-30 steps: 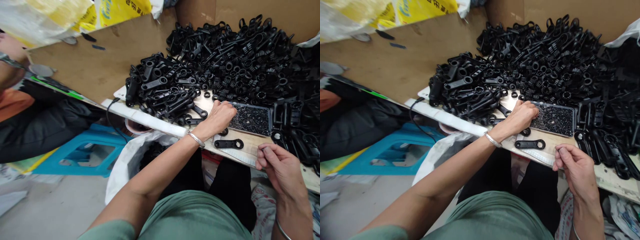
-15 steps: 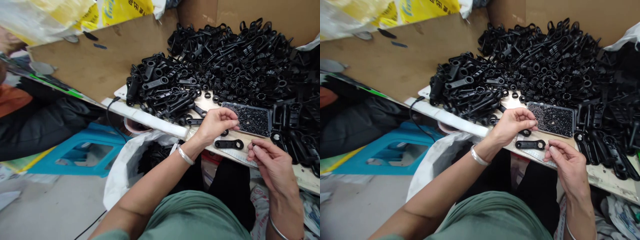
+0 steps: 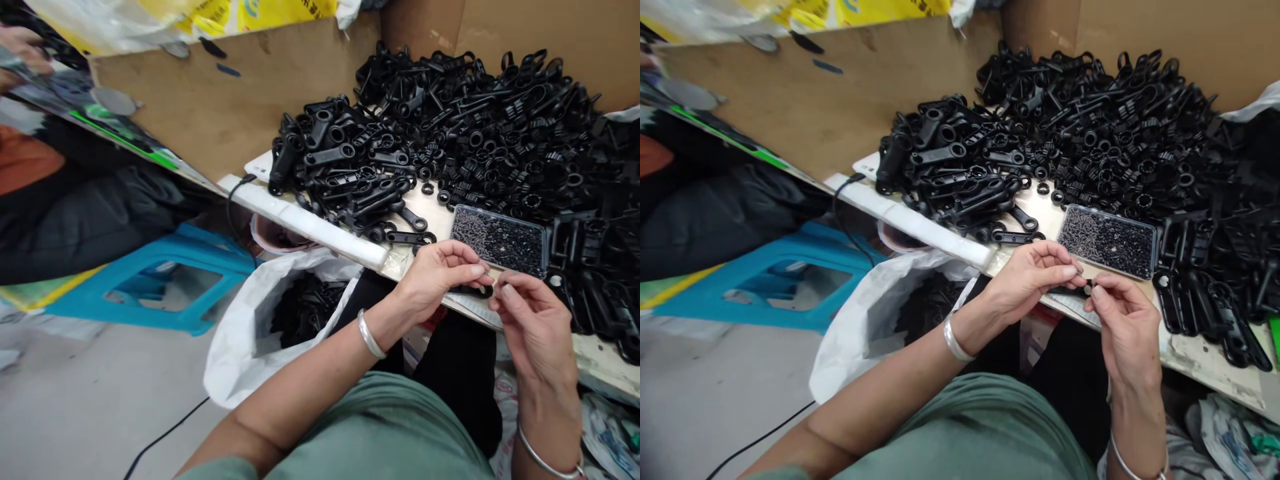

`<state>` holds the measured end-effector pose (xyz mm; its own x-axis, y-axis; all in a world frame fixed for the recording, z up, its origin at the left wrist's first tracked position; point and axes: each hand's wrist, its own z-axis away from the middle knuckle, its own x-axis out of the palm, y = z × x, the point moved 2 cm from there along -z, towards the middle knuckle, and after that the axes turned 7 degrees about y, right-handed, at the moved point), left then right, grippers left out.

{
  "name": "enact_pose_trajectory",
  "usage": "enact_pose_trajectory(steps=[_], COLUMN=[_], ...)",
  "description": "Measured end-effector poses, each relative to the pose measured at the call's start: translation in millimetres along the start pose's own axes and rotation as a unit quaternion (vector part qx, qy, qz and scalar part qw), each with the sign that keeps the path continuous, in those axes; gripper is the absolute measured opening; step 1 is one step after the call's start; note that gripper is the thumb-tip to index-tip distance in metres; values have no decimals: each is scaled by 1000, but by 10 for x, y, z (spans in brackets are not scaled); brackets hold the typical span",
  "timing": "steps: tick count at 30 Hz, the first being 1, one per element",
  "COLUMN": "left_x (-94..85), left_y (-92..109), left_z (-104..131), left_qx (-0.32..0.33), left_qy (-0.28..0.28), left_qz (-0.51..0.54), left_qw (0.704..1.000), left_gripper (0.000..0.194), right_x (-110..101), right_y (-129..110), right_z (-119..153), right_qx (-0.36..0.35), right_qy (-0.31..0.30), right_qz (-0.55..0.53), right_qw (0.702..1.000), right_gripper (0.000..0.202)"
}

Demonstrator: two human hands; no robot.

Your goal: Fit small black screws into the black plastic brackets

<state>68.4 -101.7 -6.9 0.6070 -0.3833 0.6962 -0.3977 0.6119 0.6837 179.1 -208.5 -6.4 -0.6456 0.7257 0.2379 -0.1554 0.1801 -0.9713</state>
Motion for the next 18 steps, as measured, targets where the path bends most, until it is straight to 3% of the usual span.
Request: enact_pose_trajectory(steps=[10, 18], left_x=[-17, -3], left_y=[-27, -48], left_z=[-35, -21], left_qx=[47, 78], left_qy=[-8, -23], left_qz=[-23, -82], left_qw=[999, 993], left_gripper=[18, 16], right_x=[100, 57], right_y=[71, 85], right_z=[-55, -26], right_qx=[17, -64], right_qy=[16, 48], right_qz=[21, 119], right_qw=[1000, 990], right_gripper=[22, 20])
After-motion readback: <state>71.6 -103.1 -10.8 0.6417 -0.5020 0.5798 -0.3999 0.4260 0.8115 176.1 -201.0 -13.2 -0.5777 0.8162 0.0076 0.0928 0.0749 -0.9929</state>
